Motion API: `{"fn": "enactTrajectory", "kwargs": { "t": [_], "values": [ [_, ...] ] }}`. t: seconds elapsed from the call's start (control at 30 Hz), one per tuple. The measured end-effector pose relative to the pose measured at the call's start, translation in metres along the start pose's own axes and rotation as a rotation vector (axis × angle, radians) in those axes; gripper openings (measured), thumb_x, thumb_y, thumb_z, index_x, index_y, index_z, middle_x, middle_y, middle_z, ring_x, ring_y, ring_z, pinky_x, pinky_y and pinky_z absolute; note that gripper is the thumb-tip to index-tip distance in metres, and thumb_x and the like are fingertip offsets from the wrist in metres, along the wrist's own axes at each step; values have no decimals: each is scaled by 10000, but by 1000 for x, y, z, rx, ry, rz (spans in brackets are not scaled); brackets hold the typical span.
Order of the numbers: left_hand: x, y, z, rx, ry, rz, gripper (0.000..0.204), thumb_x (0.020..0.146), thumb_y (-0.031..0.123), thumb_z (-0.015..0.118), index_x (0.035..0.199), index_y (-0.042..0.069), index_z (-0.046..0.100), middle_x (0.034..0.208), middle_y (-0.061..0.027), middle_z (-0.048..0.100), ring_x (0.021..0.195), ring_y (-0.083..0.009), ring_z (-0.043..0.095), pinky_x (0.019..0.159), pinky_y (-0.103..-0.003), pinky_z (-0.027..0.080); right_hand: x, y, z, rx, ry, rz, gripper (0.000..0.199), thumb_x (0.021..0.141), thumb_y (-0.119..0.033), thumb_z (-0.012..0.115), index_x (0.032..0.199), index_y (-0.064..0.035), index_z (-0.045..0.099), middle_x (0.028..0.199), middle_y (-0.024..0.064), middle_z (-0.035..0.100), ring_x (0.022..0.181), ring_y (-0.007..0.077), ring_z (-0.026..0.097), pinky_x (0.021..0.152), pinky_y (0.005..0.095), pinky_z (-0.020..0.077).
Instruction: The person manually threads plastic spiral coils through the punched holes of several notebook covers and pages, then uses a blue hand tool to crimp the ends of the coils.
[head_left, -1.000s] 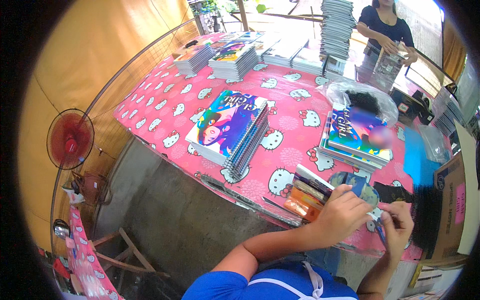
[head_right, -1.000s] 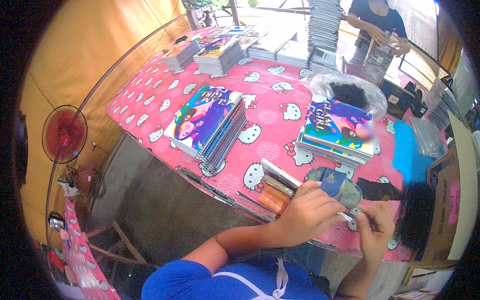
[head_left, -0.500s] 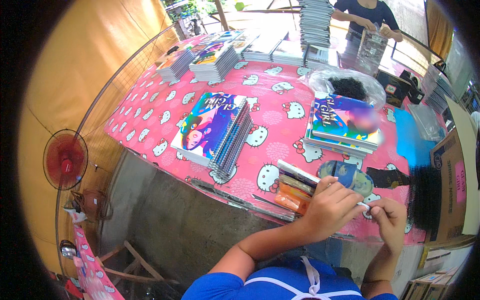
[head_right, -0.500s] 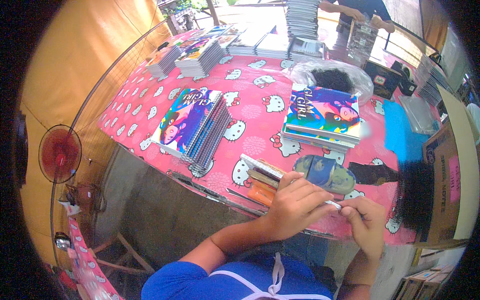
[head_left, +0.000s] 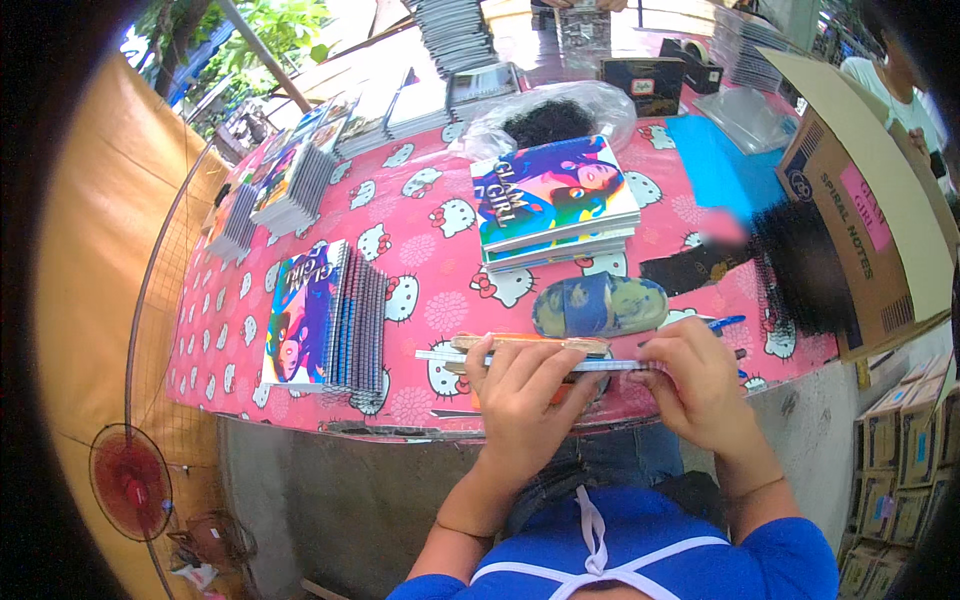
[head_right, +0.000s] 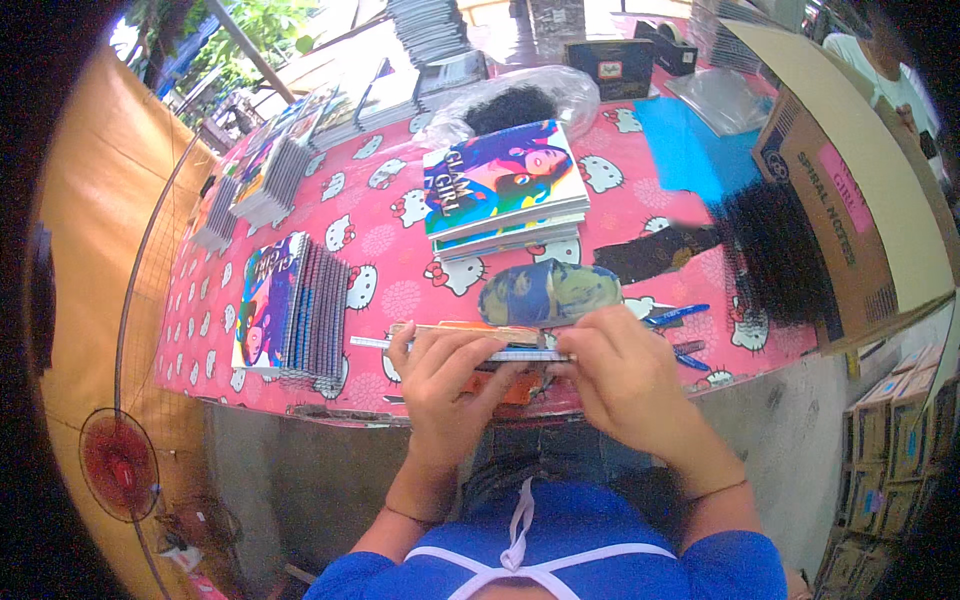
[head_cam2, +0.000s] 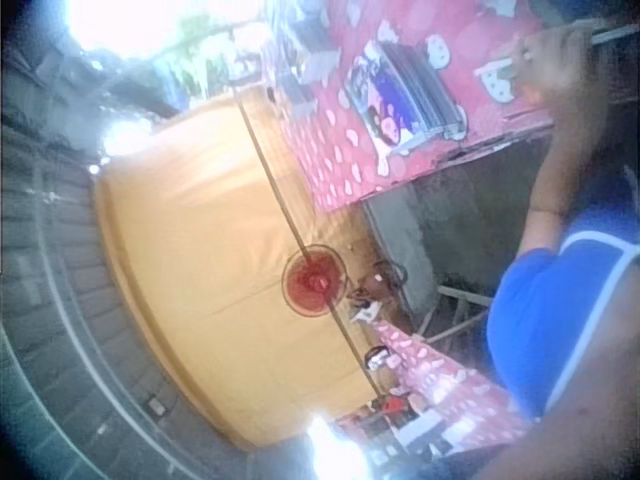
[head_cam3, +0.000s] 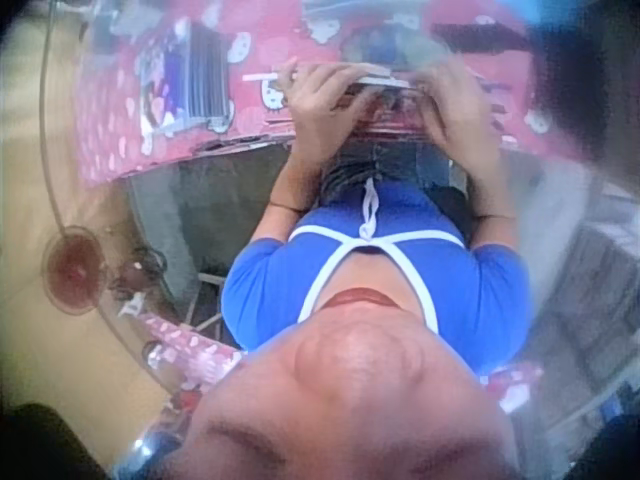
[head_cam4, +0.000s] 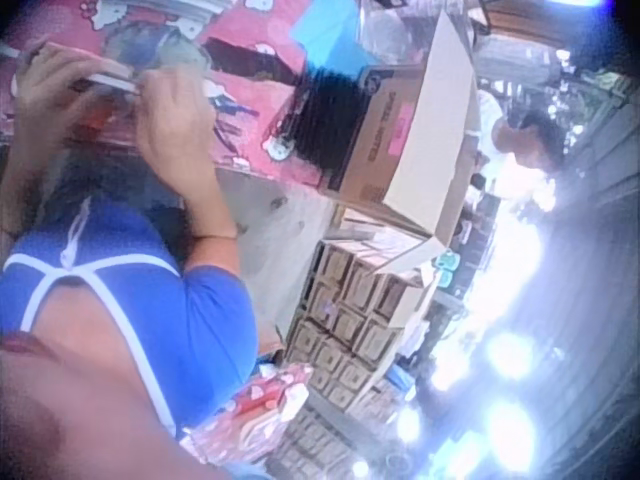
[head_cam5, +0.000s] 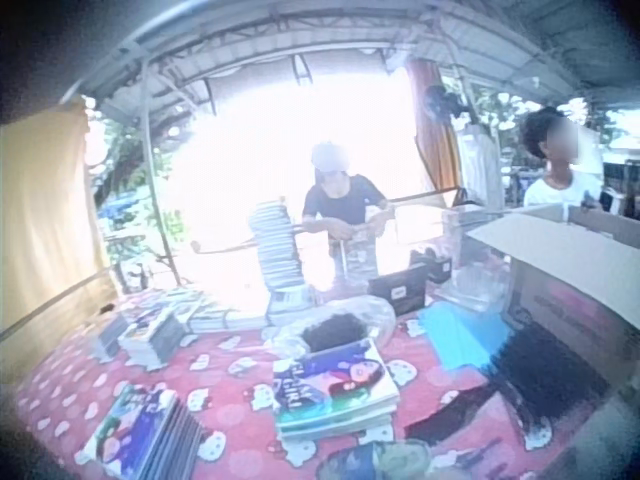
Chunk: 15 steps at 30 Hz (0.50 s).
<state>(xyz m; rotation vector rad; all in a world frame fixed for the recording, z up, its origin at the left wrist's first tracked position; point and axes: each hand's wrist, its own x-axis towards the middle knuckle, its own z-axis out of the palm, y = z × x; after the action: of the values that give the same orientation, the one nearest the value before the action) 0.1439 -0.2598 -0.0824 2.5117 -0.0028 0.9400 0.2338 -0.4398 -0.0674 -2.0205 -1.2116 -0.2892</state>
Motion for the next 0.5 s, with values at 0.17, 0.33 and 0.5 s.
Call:
{"fn": "enactTrajectory", "kwargs": {
  "t": [0.17, 0.33, 0.5],
  "values": [
    [0, -1, 0, -9, -8, 9, 292, 642, 188, 799, 897, 121, 673, 878, -7, 654, 826, -179, 580, 941, -397, 303, 2, -4, -1, 8, -90, -3, 303, 746, -152, 696, 1009, -45, 591, 886, 138, 584, 835, 323, 593, 669, 400, 489],
    [-7, -4, -2, 4, 5, 44, 296, 624, 176, 805, 886, 116, 679, 861, -4, 658, 818, -177, 582, 935, -391, 311, 20, 41, -14, 23, -210, 27, 306, 753, -180, 683, 1012, -45, 594, 929, 152, 612, 913, 319, 598, 699, 434, 501],
    [-6, -3, 5, 0, 57, 44, 348, 602, 172, 826, 909, 100, 678, 836, -10, 655, 823, -177, 594, 943, -393, 330, 15, 111, 39, -442, -514, -8, 241, 753, -163, 629, 955, -49, 563, 850, 150, 633, 885, 318, 618, 666, 464, 499]
  ]
}}
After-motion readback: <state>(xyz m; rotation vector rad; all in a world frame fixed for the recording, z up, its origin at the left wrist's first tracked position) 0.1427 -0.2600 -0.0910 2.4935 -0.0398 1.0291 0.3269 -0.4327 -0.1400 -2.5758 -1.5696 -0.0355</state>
